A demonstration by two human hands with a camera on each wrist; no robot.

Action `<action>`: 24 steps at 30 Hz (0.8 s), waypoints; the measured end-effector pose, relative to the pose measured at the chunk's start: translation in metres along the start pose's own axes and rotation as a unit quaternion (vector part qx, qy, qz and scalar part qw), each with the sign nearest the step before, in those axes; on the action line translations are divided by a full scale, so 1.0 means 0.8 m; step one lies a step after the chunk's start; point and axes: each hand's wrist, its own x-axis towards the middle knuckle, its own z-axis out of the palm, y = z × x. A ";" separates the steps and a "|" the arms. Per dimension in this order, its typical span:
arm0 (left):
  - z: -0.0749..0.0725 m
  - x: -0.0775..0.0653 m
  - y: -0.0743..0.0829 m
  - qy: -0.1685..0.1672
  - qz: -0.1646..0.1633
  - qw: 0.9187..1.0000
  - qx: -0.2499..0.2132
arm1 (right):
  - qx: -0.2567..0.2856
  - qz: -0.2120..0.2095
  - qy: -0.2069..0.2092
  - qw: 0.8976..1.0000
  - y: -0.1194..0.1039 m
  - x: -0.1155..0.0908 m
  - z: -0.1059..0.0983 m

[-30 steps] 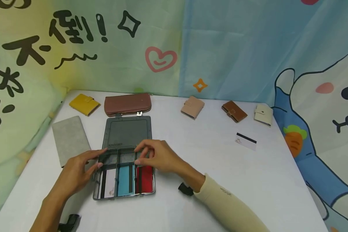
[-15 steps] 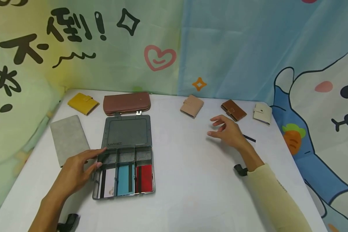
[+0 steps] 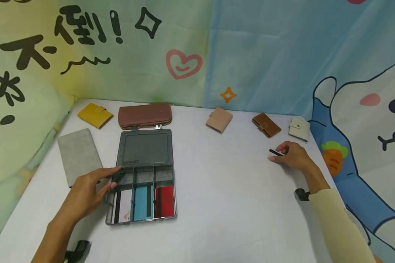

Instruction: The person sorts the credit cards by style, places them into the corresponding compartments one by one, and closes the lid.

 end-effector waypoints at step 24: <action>0.000 -0.002 0.009 -0.015 -0.032 0.999 0.020 | 0.286 -0.287 -0.201 0.892 -0.318 -0.131 0.156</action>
